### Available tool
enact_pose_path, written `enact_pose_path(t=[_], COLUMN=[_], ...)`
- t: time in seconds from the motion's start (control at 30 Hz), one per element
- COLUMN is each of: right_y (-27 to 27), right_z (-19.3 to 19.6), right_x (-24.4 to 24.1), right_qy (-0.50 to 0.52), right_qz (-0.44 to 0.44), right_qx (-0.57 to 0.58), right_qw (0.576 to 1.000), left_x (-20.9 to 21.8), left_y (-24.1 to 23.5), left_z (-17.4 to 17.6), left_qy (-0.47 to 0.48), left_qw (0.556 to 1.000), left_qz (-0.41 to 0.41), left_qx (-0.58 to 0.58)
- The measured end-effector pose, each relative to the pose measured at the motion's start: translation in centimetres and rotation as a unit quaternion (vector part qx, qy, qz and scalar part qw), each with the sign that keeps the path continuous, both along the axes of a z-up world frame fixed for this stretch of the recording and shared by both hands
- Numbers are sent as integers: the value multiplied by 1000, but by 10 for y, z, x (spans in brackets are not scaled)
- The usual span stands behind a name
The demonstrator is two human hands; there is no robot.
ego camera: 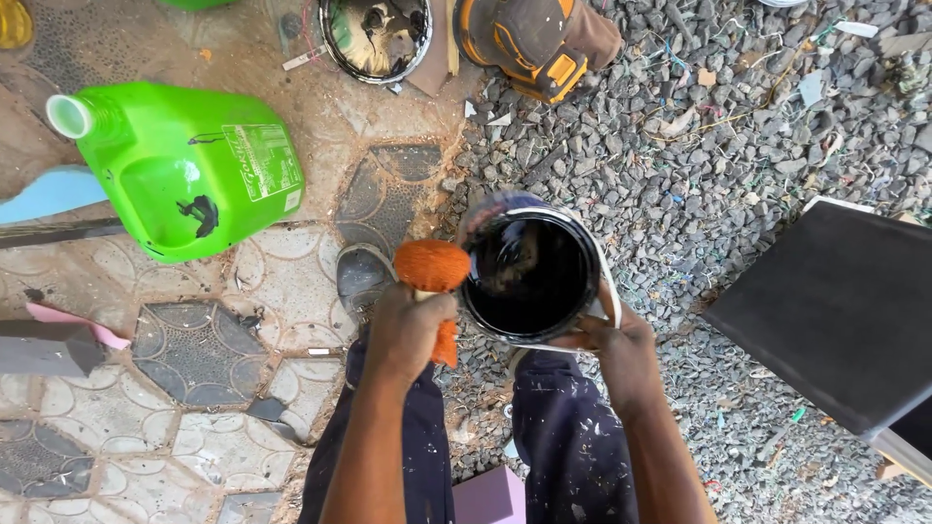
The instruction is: Applying black paint or stain to a wooden shelf unit using a sponge applicator.
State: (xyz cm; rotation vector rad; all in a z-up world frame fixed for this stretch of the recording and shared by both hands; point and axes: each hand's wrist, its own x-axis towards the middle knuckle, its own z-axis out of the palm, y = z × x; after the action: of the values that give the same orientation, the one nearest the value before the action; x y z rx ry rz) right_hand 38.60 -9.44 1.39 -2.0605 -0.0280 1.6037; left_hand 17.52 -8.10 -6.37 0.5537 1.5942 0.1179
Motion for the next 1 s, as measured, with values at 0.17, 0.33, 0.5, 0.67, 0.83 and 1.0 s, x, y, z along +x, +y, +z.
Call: enact_pose_path(t=[0.17, 0.33, 0.5, 0.67, 0.83, 1.0], right_y=[-5, 1, 11, 12, 4, 7], right_z=[9, 5, 24, 20, 21, 9], right_x=[0, -3, -10, -11, -10, -12], right_qy=[15, -3, 12, -3, 20, 5], right_qz=[-14, -19, -23, -22, -42, -43], right_qx=[-25, -6, -30, -8, 3, 30], right_qw=[999, 1000, 999, 1000, 999, 999], left_x=[-6, 0, -5, 3, -4, -1], left_y=[-4, 5, 17, 13, 7, -3], left_z=[-8, 3, 12, 17, 7, 0], left_qy=[-6, -37, 14, 1, 43, -63], left_qw=[999, 999, 998, 1000, 998, 997], left_qz=[-30, -26, -53, -24, -48, 24], left_qx=[9, 6, -14, -2, -23, 27])
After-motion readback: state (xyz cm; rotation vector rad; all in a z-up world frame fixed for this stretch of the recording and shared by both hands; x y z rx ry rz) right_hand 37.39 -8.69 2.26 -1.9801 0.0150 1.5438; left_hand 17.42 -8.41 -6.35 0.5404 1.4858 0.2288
